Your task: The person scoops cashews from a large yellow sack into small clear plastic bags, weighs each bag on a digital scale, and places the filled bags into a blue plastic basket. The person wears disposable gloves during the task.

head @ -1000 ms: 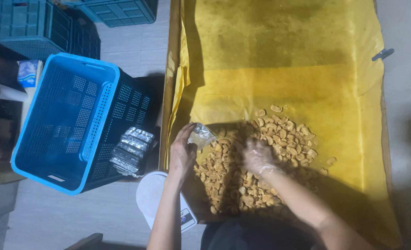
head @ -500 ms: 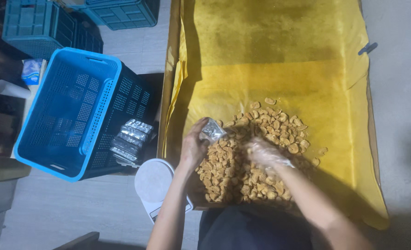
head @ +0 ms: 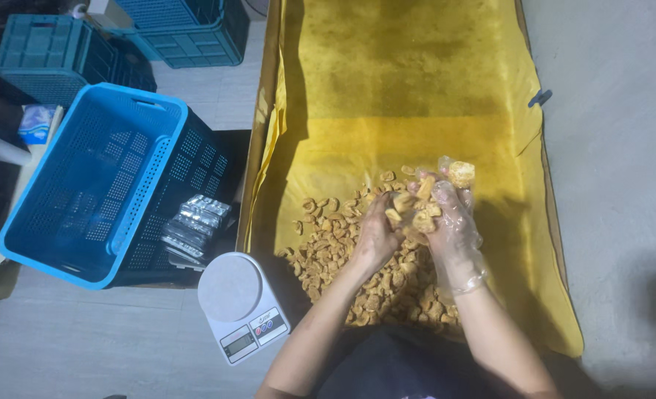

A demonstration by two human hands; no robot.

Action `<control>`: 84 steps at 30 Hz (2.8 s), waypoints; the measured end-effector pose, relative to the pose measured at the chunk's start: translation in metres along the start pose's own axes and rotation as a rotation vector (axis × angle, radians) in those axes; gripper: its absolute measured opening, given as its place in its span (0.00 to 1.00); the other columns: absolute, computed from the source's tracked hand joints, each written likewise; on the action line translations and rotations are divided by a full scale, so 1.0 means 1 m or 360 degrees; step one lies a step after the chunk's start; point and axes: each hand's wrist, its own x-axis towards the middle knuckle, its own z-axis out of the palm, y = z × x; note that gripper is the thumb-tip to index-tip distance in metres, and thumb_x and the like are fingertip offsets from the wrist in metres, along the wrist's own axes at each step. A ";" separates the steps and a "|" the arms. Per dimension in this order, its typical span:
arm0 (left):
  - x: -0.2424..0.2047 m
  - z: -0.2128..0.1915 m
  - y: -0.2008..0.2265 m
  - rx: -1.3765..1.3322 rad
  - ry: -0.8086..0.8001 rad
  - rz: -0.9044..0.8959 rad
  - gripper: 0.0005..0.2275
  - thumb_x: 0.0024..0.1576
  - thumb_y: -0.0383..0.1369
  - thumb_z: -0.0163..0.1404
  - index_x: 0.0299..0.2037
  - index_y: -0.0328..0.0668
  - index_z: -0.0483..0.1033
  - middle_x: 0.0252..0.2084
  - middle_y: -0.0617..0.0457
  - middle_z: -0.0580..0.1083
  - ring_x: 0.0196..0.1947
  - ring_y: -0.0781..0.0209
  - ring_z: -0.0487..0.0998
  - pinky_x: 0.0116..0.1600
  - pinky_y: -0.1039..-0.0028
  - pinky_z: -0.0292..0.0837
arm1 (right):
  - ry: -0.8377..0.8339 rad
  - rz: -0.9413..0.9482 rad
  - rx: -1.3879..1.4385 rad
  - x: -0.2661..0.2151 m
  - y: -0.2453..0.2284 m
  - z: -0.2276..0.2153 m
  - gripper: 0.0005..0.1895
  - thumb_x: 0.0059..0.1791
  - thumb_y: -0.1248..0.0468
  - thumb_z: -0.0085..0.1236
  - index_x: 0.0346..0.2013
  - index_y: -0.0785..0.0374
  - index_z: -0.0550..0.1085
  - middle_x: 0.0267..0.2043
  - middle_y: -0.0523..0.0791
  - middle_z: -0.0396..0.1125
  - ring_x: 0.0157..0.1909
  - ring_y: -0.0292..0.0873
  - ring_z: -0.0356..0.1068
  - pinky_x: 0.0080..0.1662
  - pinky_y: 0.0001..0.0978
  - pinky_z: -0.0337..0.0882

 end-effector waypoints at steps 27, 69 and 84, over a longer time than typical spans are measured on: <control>-0.007 0.011 -0.008 -0.0492 -0.0143 0.0079 0.27 0.52 0.21 0.57 0.63 0.33 0.64 0.59 0.42 0.69 0.49 0.56 0.79 0.47 0.72 0.84 | 0.0583 -0.0374 -0.1121 -0.008 -0.013 0.053 0.33 0.61 0.38 0.27 0.40 0.62 0.72 0.31 0.46 0.71 0.39 0.42 0.73 0.52 0.37 0.72; -0.026 -0.059 -0.013 -0.0040 -0.0228 -0.0191 0.39 0.46 0.16 0.51 0.72 0.33 0.52 0.75 0.39 0.51 0.66 0.47 0.63 0.66 0.60 0.67 | -0.0097 0.0458 0.0004 -0.008 -0.010 -0.032 0.35 0.50 0.54 0.63 0.69 0.53 0.60 0.61 0.44 0.61 0.58 0.46 0.67 0.60 0.47 0.72; 0.000 0.014 0.006 -0.0296 -0.0167 -0.0333 0.39 0.46 0.21 0.58 0.70 0.33 0.53 0.63 0.40 0.63 0.52 0.47 0.77 0.56 0.68 0.79 | -0.0003 -0.0073 -0.0071 -0.001 -0.029 0.022 0.28 0.52 0.50 0.59 0.60 0.62 0.65 0.51 0.48 0.66 0.54 0.46 0.70 0.61 0.47 0.72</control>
